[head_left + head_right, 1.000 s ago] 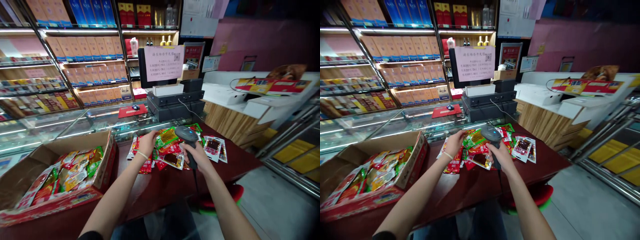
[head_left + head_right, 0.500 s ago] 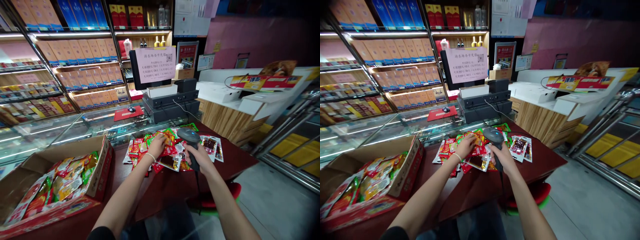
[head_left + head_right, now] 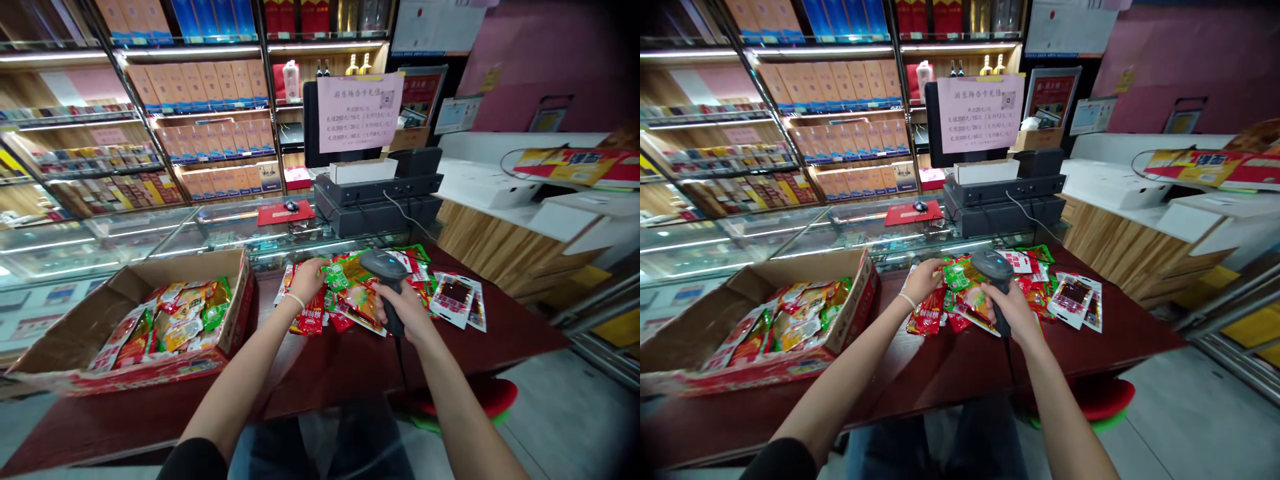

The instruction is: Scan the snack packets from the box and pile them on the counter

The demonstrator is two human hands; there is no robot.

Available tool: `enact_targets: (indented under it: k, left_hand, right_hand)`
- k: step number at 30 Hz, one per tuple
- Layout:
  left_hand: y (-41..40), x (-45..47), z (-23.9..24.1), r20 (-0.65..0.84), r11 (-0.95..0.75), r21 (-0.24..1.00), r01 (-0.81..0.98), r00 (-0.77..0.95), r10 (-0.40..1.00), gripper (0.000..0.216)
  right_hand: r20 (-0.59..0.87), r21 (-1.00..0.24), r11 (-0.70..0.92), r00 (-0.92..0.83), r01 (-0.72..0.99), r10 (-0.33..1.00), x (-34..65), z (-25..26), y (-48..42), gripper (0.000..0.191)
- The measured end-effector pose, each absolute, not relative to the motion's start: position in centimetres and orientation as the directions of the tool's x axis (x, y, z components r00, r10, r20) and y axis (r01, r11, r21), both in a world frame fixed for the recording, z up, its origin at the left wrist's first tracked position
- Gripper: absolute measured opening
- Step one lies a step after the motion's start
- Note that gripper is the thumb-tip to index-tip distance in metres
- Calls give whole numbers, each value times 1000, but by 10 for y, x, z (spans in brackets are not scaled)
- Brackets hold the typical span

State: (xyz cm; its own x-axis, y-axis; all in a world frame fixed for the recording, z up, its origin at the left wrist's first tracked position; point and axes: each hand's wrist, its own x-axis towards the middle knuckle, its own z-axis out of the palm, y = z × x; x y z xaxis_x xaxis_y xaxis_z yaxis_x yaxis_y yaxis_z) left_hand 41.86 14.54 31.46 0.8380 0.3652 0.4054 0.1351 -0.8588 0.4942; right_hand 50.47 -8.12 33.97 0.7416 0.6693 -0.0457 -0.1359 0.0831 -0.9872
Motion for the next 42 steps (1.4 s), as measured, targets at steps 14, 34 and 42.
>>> enact_targets:
  k: [14,34,42]
  left_hand:
    - [148,404,307,397,-859,484,165,834,383,30]
    - [294,183,377,332,-692,485,535,619,711,30]
    - [325,119,344,185,-592,398,701,571,800,28]
  right_hand:
    - [-47,-990,66,747,-121,664,499,334,-76,39]
    - [-9,-997,24,390,-79,921,408,379,54,39]
    - [-6,-999,1,223,-33,975,357,368,111,36]
